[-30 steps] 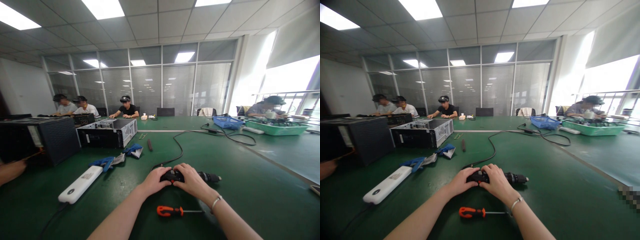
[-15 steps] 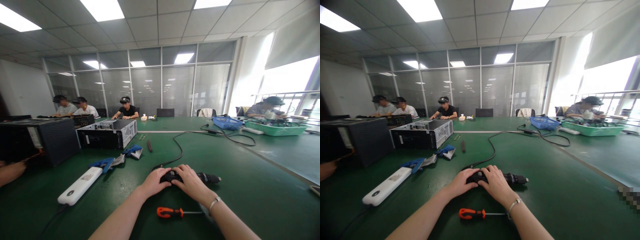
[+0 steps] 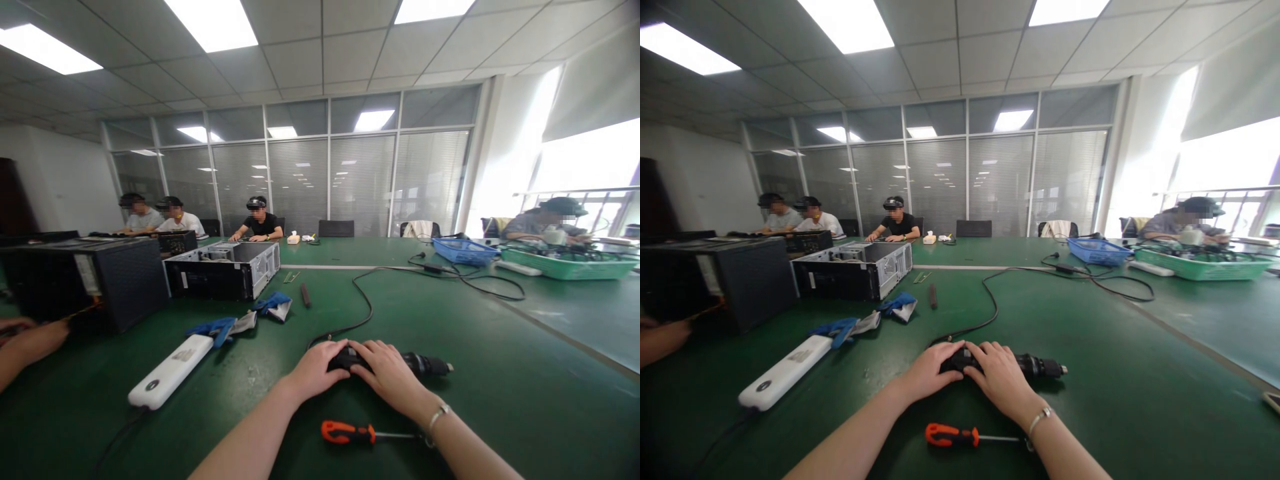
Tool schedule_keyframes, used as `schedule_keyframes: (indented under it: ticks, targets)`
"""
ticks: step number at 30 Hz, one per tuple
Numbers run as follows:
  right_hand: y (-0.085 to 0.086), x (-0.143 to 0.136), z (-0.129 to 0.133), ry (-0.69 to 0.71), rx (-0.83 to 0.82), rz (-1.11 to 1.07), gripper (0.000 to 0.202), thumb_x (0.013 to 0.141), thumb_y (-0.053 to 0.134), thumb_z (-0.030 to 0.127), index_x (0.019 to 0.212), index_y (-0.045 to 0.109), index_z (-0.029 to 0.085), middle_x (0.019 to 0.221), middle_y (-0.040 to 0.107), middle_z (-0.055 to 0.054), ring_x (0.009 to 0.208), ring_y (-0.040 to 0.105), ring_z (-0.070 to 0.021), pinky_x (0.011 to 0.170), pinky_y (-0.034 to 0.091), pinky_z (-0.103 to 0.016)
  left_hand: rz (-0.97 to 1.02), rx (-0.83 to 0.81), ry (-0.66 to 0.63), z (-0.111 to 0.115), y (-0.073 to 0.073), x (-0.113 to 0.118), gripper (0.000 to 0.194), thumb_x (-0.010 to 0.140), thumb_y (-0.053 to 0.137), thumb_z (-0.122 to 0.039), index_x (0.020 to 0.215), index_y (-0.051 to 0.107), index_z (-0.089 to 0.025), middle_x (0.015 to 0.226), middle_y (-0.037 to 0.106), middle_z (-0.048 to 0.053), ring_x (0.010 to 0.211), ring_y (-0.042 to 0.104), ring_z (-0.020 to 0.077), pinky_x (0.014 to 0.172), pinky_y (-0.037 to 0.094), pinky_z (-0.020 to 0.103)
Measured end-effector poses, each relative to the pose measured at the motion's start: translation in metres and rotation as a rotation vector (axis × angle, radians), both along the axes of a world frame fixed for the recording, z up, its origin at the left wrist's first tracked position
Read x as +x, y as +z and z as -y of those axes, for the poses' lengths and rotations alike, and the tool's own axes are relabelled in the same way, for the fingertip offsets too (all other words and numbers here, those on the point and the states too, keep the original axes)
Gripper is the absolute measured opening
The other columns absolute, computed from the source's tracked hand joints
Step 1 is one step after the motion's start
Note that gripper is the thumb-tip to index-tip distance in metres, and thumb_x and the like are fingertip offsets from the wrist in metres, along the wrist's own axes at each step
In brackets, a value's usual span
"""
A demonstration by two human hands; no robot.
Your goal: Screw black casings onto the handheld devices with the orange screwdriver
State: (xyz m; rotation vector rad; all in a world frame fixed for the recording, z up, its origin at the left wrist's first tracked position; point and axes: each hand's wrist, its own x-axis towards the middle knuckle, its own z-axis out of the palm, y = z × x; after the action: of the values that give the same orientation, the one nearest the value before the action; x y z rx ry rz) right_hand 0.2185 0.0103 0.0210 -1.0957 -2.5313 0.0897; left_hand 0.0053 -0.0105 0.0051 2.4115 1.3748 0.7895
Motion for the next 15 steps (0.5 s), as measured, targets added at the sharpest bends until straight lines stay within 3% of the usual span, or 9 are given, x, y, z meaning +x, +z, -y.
schedule_keyframes:
  ticks: [4,7,11,15]
  targets:
    - [-0.008,0.021,-0.008,0.071,0.046,0.020,0.048,0.095,0.042,0.045,0.140,0.042,0.031,0.118,0.060,-0.009,0.102,0.055,-0.0252,0.091,0.041,-0.044,0.028,0.005,-0.004,0.003,0.001,0.000,0.062,0.084,0.067,-0.040,0.139,0.045,-0.022,0.138,0.054,0.008,0.126,0.050,0.0254,0.109,0.036,0.040]
    - [-0.012,0.048,-0.017,0.045,0.055,0.075,0.047,0.096,0.040,0.045,0.140,0.043,0.030,0.105,0.063,-0.008,0.094,0.058,-0.0245,0.088,0.043,-0.044,0.031,-0.026,0.003,0.006,0.005,0.000,0.061,0.084,0.066,-0.043,0.139,0.046,-0.023,0.137,0.054,0.009,0.126,0.050,0.0263,0.108,0.036,0.041]
    - [-0.009,0.078,-0.026,0.067,0.006,0.098,0.047,0.096,0.039,0.043,0.142,0.040,0.033,0.099,0.063,-0.007,0.088,0.059,-0.0221,0.081,0.047,-0.038,0.029,-0.051,0.009,0.011,0.012,0.001,0.061,0.085,0.064,-0.045,0.138,0.047,-0.023,0.136,0.055,0.009,0.124,0.051,0.0273,0.106,0.037,0.041]
    - [-0.005,0.088,-0.030,0.103,-0.052,0.064,0.046,0.096,0.039,0.043,0.141,0.041,0.034,0.102,0.063,-0.006,0.087,0.060,-0.0209,0.081,0.048,-0.035,0.028,-0.064,0.025,0.012,0.013,0.001,0.060,0.086,0.062,-0.046,0.139,0.046,-0.024,0.136,0.054,0.009,0.124,0.051,0.0273,0.106,0.037,0.042]
